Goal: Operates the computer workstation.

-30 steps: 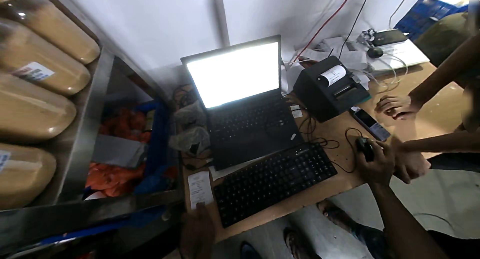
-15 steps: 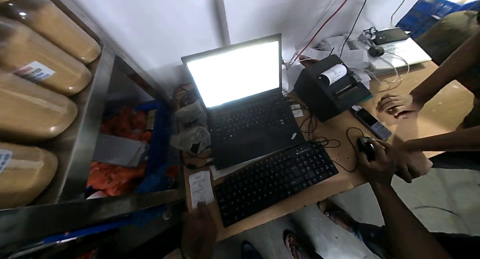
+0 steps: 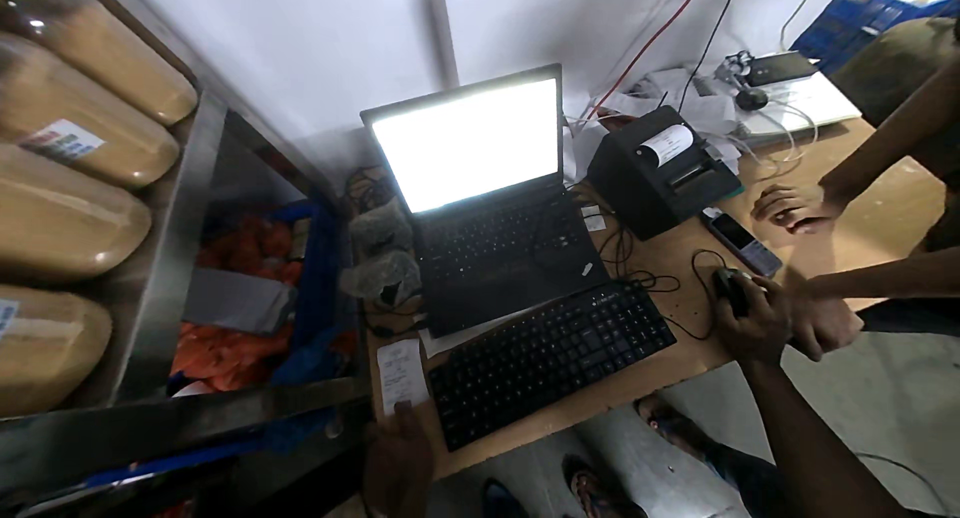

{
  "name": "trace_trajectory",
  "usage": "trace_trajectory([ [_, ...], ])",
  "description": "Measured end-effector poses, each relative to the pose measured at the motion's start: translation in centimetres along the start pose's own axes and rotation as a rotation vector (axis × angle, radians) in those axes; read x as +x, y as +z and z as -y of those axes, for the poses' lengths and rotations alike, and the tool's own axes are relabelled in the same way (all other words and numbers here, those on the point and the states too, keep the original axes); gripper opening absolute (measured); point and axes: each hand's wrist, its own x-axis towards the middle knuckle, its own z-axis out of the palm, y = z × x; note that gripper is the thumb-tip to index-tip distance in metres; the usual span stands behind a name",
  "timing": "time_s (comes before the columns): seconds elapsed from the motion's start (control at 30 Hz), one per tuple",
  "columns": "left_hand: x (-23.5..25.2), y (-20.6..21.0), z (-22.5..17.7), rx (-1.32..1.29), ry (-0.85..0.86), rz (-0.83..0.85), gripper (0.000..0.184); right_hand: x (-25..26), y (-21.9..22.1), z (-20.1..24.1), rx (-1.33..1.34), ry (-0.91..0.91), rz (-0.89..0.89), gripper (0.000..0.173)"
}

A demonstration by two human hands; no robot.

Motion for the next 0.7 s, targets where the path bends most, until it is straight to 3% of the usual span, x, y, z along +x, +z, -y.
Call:
trace_trajectory([
  [0.7,0.47,0.79,-0.13,-0.006,-0.025,-0.03,0.069,0.07,-0.05,0.21,0.006,0.018,-0.003,0.048],
])
